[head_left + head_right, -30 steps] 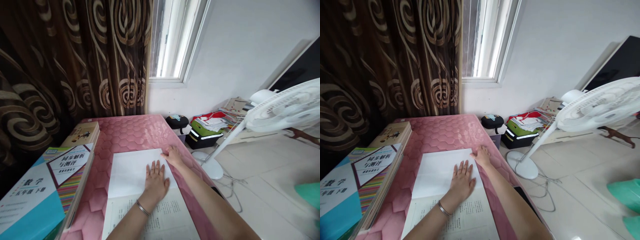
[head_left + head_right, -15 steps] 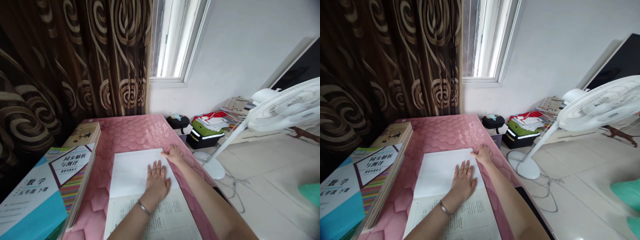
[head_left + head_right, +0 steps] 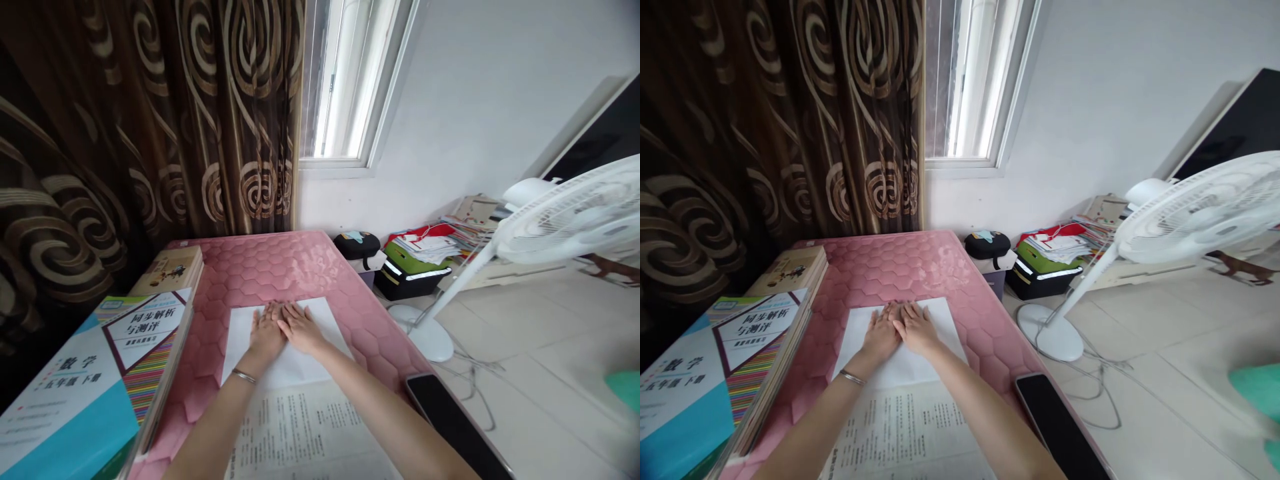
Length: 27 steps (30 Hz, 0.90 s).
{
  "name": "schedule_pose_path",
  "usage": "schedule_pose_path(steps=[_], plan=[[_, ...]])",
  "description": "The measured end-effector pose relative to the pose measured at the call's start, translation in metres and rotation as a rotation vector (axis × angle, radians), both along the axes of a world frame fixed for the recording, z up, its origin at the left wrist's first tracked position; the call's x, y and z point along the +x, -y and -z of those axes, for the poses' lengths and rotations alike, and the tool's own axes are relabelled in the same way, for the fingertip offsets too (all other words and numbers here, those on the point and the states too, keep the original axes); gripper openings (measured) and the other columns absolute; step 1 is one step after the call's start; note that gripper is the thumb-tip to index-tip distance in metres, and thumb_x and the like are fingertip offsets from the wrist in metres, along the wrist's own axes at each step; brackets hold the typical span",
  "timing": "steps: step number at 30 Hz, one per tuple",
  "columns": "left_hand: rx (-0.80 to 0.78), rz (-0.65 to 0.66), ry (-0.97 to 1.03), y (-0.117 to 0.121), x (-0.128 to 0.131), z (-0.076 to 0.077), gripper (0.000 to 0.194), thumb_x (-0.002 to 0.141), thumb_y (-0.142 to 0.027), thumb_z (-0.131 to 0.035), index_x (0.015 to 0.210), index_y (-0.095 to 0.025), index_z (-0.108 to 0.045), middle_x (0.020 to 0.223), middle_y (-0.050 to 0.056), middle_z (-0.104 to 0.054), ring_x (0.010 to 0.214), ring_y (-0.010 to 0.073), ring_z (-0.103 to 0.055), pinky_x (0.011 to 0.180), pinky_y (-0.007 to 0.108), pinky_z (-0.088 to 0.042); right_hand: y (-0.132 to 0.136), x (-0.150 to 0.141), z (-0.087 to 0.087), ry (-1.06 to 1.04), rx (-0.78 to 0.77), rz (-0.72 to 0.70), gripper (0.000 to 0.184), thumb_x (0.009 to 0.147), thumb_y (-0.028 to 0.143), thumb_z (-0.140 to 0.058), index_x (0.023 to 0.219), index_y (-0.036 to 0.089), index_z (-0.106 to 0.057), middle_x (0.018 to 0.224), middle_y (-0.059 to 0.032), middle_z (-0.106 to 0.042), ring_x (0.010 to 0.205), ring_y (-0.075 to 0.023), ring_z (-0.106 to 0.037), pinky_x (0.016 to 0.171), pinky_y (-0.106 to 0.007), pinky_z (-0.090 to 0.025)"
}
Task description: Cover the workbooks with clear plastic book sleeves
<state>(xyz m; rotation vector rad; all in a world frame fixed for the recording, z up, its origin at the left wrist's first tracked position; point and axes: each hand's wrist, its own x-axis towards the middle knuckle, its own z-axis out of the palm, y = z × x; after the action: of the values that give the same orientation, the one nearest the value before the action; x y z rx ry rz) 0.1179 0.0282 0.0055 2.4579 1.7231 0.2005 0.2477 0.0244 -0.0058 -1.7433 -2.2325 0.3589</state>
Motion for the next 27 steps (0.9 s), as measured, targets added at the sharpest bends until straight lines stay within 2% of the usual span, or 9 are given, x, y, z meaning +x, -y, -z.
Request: schedule_pose_path(steps=[3,8,13,15,17,19,22,24,27], plan=[[-0.008,-0.040,-0.039,-0.009,-0.021,0.004,0.062,0.095,-0.034,-0.027,0.152,-0.012,-0.023,0.157,0.013,-0.027,0.146,0.0210,-0.024,0.119,0.048,-0.013,-0.001,0.006,0.003,0.049,-0.043,0.070,0.064,0.099,0.049,-0.023,0.149,0.011,-0.034,0.157,-0.0126,-0.027,0.148,-0.0224,-0.016,0.120,-0.045,-0.011],[0.022,-0.184,-0.109,-0.014,-0.053,0.009,0.061,0.096,-0.036,-0.022,0.152,-0.012,-0.025,0.159,0.013,-0.023,0.146,0.0219,-0.024,0.119,0.049,-0.014,-0.001,0.045,0.004,0.096,-0.063,0.221,0.071,0.098,0.049,-0.022,0.149,0.002,-0.029,0.157,-0.0186,-0.024,0.148,-0.0265,-0.015,0.120,-0.048,-0.012],[0.011,-0.284,-0.146,-0.015,-0.073,0.008,0.060,0.096,-0.037,-0.019,0.150,-0.013,-0.030,0.160,0.013,-0.019,0.146,0.0238,-0.023,0.118,0.054,-0.015,0.003,0.071,0.007,0.090,-0.057,0.302,0.063,0.097,0.047,-0.027,0.148,0.011,-0.038,0.154,-0.0150,-0.033,0.146,-0.0270,-0.022,0.119,-0.048,-0.016],[0.013,-0.290,-0.145,-0.013,-0.074,0.006,0.061,0.096,-0.037,-0.019,0.150,-0.013,-0.030,0.160,0.012,-0.019,0.147,0.0236,-0.022,0.118,0.055,-0.014,0.013,0.076,0.008,0.064,-0.063,0.310,0.064,0.097,0.047,-0.026,0.146,0.007,-0.040,0.153,-0.0172,-0.034,0.146,-0.0279,-0.023,0.118,-0.047,-0.019],[0.025,-0.290,-0.138,-0.012,-0.073,0.004,0.061,0.096,-0.037,-0.019,0.150,-0.013,-0.029,0.160,0.013,-0.020,0.147,0.0231,-0.022,0.118,0.054,-0.014,0.034,0.078,0.009,0.054,-0.070,0.312,0.070,0.097,0.048,-0.023,0.144,0.000,-0.041,0.153,-0.0210,-0.033,0.145,-0.0296,-0.023,0.118,-0.045,-0.021],[0.036,-0.291,-0.134,-0.011,-0.071,0.003,0.060,0.096,-0.036,-0.019,0.150,-0.013,-0.029,0.160,0.013,-0.020,0.147,0.0231,-0.022,0.118,0.054,-0.014,0.065,0.080,0.012,0.038,-0.055,0.313,0.072,0.095,0.051,-0.022,0.143,0.001,-0.044,0.153,-0.0199,-0.034,0.145,-0.0305,-0.025,0.119,-0.044,-0.022],[0.015,-0.293,-0.150,-0.012,-0.067,0.000,0.060,0.096,-0.036,-0.021,0.150,-0.012,-0.031,0.159,0.015,-0.021,0.146,0.0258,-0.023,0.117,0.058,-0.012,0.125,0.081,0.025,-0.032,0.041,0.340,0.065,0.090,0.057,-0.028,0.143,0.024,-0.048,0.150,-0.0068,-0.042,0.142,-0.0280,-0.031,0.119,-0.043,-0.029],[0.006,-0.295,-0.169,-0.013,-0.063,-0.002,0.059,0.095,-0.032,-0.023,0.149,-0.010,-0.032,0.159,0.017,-0.023,0.146,0.0295,-0.023,0.115,0.064,-0.010,0.167,0.085,0.037,-0.061,0.098,0.387,0.060,0.088,0.058,-0.033,0.141,0.035,-0.049,0.145,-0.0040,-0.049,0.138,-0.0287,-0.039,0.114,-0.046,-0.037],[0.042,-0.220,-0.176,-0.014,-0.054,-0.006,0.055,0.093,-0.016,-0.024,0.146,-0.012,-0.037,0.157,0.016,-0.030,0.143,0.0327,-0.029,0.112,0.068,-0.007,0.224,0.095,0.057,-0.110,0.145,0.430,0.051,0.082,0.061,-0.044,0.129,0.048,-0.057,0.136,-0.0009,-0.058,0.131,-0.0325,-0.047,0.107,-0.052,-0.044]])
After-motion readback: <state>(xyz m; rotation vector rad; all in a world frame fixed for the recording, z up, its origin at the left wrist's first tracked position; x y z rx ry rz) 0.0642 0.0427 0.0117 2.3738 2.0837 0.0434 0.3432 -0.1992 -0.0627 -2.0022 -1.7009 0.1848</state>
